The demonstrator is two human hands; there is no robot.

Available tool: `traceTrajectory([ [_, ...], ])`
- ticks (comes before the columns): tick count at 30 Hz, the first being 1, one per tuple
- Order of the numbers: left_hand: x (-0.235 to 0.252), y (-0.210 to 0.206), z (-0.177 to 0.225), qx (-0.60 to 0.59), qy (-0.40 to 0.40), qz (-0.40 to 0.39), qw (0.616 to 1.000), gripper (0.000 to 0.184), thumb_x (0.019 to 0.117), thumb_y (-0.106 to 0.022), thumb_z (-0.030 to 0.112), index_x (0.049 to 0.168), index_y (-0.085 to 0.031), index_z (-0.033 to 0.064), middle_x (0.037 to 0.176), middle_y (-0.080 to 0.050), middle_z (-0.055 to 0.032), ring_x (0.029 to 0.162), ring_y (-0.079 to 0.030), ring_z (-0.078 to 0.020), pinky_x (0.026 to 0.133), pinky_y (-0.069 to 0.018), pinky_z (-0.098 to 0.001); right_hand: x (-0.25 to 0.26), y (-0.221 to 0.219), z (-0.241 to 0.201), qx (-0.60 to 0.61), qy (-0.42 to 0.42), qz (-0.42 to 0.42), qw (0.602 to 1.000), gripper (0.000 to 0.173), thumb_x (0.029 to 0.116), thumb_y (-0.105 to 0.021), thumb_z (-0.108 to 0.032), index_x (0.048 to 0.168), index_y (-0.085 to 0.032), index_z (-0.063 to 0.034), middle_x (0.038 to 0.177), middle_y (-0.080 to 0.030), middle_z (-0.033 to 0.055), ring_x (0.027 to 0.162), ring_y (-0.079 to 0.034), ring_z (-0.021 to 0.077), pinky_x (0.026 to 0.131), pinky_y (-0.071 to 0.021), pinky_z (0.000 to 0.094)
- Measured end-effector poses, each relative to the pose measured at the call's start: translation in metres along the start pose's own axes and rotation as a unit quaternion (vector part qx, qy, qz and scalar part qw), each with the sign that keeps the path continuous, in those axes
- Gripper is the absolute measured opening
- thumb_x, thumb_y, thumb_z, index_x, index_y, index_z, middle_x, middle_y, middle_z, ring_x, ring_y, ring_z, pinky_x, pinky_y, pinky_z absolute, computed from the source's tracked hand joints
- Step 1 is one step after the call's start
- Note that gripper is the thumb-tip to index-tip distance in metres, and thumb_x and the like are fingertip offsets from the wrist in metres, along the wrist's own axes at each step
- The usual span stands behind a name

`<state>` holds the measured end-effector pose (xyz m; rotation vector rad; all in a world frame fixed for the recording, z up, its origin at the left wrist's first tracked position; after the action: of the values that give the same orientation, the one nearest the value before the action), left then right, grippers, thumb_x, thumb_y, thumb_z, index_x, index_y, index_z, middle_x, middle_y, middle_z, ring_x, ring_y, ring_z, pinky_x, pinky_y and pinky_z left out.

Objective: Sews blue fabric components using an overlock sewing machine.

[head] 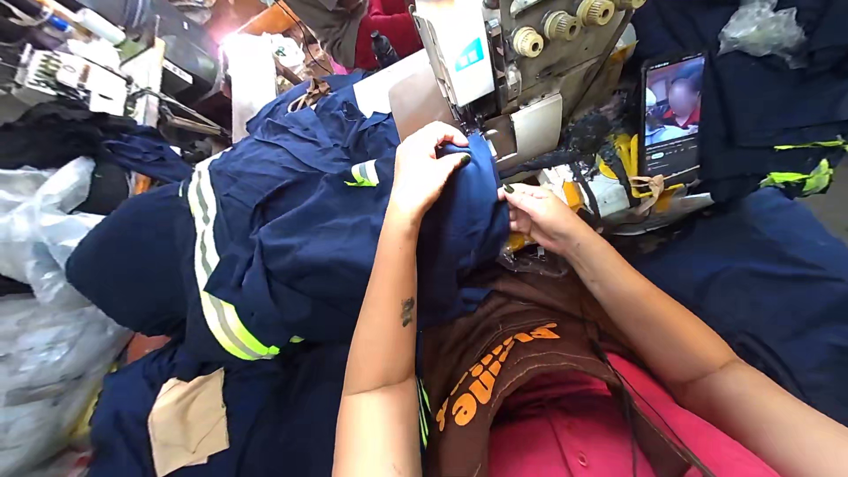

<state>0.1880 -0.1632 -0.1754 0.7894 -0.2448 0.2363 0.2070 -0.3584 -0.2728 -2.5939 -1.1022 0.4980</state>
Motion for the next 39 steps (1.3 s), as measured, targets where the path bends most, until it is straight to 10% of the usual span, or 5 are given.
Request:
traceTrajectory([
  [5,0.000,-0.006,-0.006,-0.069,-0.001,0.025,0.997,0.015,0.0881,-0.076,0.007,0.103,-0.074,0.0060,0.102,-0.073,-0.0027,0.092,-0.067,-0.0059,0.085,-0.0551,-0.0240,-0.015,0.004,0.004,0.029,0.014,-0.038,0.999,0.038,0.1108,-0.034,-0.023,0.107,-0.068,-0.0079,0.087,-0.068,0.0019,0.073,-0.066,0.0086,0.069,-0.0584,0.0279],
  [9,-0.001,-0.010,0.026,-0.221,-0.065,-0.064,0.971,0.023,0.0856,-0.074,-0.006,0.109,-0.070,-0.0023,0.106,-0.073,-0.0054,0.096,-0.070,-0.0093,0.087,-0.0590,-0.0262,-0.018,0.003,-0.002,-0.031,0.036,-0.059,0.997,0.042,0.1096,-0.041,-0.040,0.140,-0.056,-0.0151,0.117,-0.068,0.0015,0.101,-0.067,0.0098,0.086,-0.0581,0.0320],
  [22,0.015,-0.009,0.003,-0.039,-0.032,0.062,0.997,0.015,0.0867,-0.075,0.006,0.101,-0.071,0.0029,0.095,-0.071,-0.0036,0.086,-0.066,-0.0047,0.081,-0.0541,-0.0213,-0.026,0.013,0.019,-0.003,-0.023,0.022,0.999,0.022,0.1062,-0.052,-0.013,0.094,-0.068,-0.0038,0.083,-0.071,0.0022,0.071,-0.070,0.0104,0.072,-0.0622,0.0305],
  [39,-0.007,0.004,0.002,-0.030,0.049,0.080,0.995,0.023,0.0797,-0.081,0.002,0.098,-0.067,0.0022,0.092,-0.070,-0.0037,0.080,-0.066,-0.0038,0.077,-0.0564,-0.0204,-0.054,0.019,0.037,-0.009,-0.010,0.056,0.998,0.002,0.0895,-0.072,0.002,0.089,-0.072,-0.0005,0.080,-0.074,0.0030,0.070,-0.073,0.0126,0.072,-0.0642,0.0302],
])
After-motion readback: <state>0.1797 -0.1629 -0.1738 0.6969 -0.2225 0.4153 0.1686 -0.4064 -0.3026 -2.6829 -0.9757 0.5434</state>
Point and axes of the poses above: each hand's wrist, its own x-axis towards the middle knuckle, its own y-axis out of the back of the hand, z = x × y, the point moved 4 cm from there along x, towards the middle knuckle
